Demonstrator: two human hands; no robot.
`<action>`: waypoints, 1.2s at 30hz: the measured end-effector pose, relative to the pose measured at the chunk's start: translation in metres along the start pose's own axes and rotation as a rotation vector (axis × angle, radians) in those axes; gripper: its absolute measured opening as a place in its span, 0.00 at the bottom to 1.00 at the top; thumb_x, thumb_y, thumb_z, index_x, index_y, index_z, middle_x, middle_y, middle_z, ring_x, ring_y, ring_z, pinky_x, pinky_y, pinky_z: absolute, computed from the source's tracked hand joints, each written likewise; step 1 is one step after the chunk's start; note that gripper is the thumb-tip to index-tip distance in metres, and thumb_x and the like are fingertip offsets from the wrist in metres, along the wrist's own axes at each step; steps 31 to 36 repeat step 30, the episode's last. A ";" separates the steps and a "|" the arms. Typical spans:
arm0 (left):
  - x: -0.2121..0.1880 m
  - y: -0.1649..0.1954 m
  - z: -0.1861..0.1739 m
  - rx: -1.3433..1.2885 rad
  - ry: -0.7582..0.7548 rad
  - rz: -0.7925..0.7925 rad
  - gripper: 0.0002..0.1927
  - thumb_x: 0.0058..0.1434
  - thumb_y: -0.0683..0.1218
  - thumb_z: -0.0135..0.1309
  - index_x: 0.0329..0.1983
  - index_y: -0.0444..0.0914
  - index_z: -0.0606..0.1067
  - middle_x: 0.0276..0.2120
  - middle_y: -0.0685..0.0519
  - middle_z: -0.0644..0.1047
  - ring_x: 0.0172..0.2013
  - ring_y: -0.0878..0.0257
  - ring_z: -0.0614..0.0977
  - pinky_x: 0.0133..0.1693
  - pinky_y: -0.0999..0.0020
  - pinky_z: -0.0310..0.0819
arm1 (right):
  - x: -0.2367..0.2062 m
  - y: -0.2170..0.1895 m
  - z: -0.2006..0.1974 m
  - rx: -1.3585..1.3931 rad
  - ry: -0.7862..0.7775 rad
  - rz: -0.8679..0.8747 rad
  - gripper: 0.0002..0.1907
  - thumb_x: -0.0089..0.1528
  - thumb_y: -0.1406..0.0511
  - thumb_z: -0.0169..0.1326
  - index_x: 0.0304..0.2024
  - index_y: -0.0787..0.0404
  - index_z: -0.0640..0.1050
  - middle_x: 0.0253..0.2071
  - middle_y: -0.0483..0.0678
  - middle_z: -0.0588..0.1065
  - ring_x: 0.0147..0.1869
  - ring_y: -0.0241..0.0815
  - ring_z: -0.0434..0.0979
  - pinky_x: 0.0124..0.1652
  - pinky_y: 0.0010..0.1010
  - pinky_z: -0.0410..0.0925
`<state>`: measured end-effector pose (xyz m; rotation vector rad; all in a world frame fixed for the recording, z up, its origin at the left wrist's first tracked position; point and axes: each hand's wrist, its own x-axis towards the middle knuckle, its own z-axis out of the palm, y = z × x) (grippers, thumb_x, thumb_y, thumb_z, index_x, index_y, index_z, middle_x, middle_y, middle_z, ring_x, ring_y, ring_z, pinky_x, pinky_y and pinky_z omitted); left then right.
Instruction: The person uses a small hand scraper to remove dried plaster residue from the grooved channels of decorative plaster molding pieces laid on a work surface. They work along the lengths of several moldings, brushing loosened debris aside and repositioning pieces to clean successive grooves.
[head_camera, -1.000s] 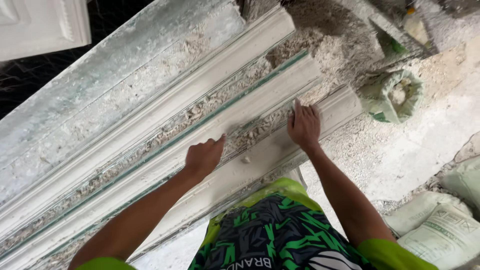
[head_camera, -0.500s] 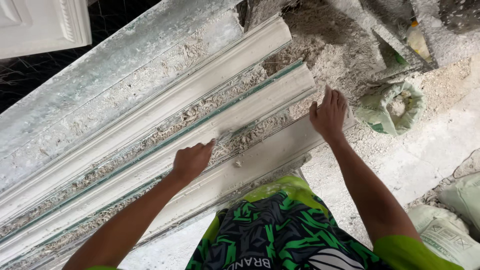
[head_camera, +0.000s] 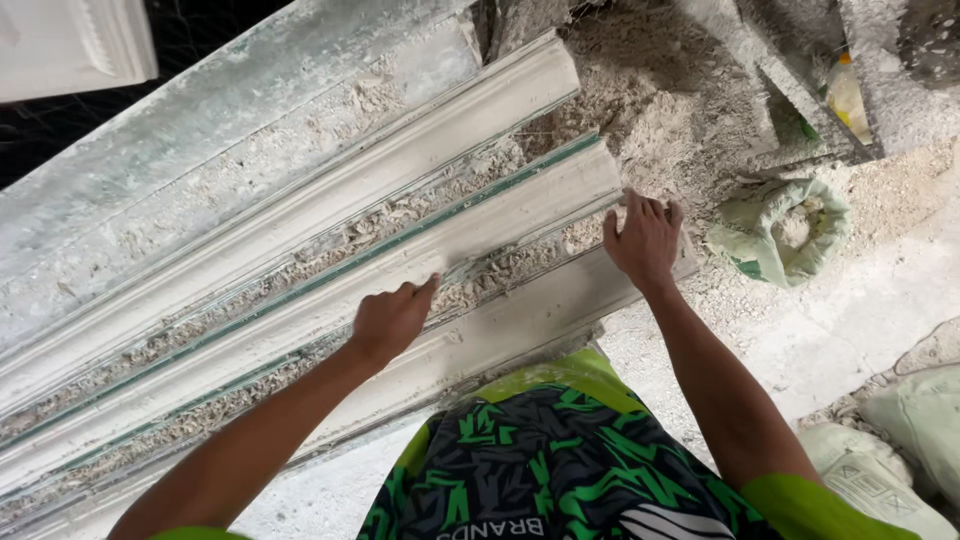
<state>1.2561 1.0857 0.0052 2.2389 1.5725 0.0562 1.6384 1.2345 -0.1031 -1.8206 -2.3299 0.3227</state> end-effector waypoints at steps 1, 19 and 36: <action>0.004 0.003 0.003 -0.038 0.061 0.037 0.24 0.68 0.42 0.46 0.68 0.40 0.68 0.27 0.49 0.78 0.16 0.60 0.76 0.12 0.64 0.67 | 0.001 0.000 -0.001 0.013 0.001 0.008 0.27 0.70 0.54 0.42 0.64 0.64 0.70 0.51 0.54 0.79 0.61 0.53 0.76 0.70 0.58 0.49; 0.120 0.058 0.043 -0.339 -0.256 -0.260 0.17 0.80 0.52 0.36 0.52 0.41 0.76 0.28 0.50 0.77 0.22 0.57 0.77 0.20 0.65 0.72 | 0.000 -0.005 -0.013 0.088 -0.224 0.121 0.23 0.71 0.56 0.42 0.63 0.61 0.72 0.50 0.51 0.80 0.58 0.48 0.78 0.74 0.53 0.48; 0.072 0.042 0.005 0.065 -0.094 -0.044 0.25 0.68 0.44 0.49 0.70 0.42 0.65 0.38 0.45 0.79 0.25 0.51 0.82 0.26 0.53 0.78 | 0.004 -0.002 -0.012 0.046 -0.156 0.105 0.26 0.69 0.57 0.43 0.67 0.61 0.68 0.50 0.52 0.80 0.58 0.48 0.78 0.75 0.55 0.45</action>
